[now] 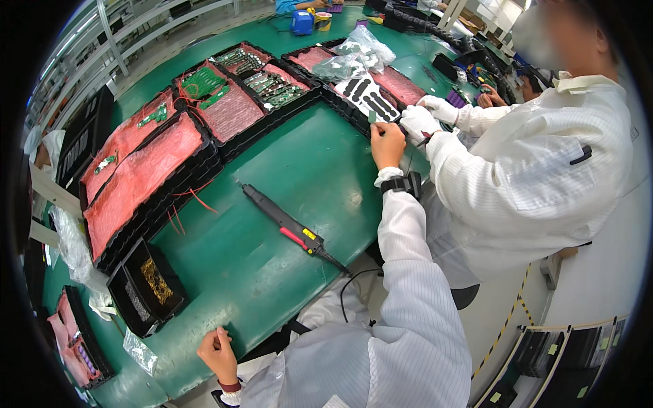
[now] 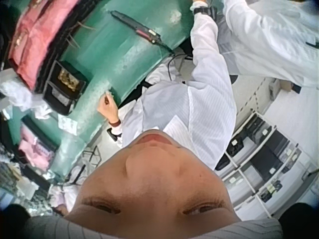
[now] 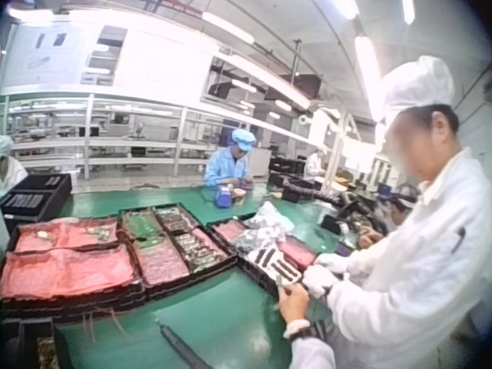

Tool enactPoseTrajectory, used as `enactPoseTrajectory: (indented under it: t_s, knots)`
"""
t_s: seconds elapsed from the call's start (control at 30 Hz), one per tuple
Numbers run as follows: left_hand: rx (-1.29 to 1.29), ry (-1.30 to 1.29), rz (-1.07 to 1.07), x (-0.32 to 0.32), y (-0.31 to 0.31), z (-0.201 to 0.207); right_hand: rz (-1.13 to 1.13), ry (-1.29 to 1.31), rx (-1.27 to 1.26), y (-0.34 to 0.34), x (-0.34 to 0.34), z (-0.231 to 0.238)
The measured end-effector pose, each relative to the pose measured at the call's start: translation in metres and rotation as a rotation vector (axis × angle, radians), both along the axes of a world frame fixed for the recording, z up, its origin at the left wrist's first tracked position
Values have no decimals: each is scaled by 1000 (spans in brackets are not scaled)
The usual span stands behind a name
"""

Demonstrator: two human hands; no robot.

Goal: Assembling electronic components and a battery pack onto a PCB using an electric screwdriver.

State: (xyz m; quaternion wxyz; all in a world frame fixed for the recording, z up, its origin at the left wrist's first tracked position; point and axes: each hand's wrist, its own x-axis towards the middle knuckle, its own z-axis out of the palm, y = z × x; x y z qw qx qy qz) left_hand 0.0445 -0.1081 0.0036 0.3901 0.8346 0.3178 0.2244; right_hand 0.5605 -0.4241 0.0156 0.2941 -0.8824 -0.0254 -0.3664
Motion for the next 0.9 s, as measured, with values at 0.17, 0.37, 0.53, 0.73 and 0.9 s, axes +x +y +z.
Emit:
enactPoseTrajectory:
  t_s: [0.17, 0.37, 0.53, 0.73, 0.9]
  knots:
    - [-9, -12, 4, 1, -2, 1, 137, 312, 835, -8, 18, -9]
    - [-27, 23, -14, 0, -2, 1, 187, 389, 1001, -10, 15, -9]
    - [-16, 10, 25, -3, -1, -2, 300, 198, 288, 23, -55, -14]
    - [26, 16, -21, 1, 2, 0, 469, 214, -138, 44, -131, -21]
    - [61, 31, 4, 7, -7, -1, 521, 328, 87, 40, -126, -20]
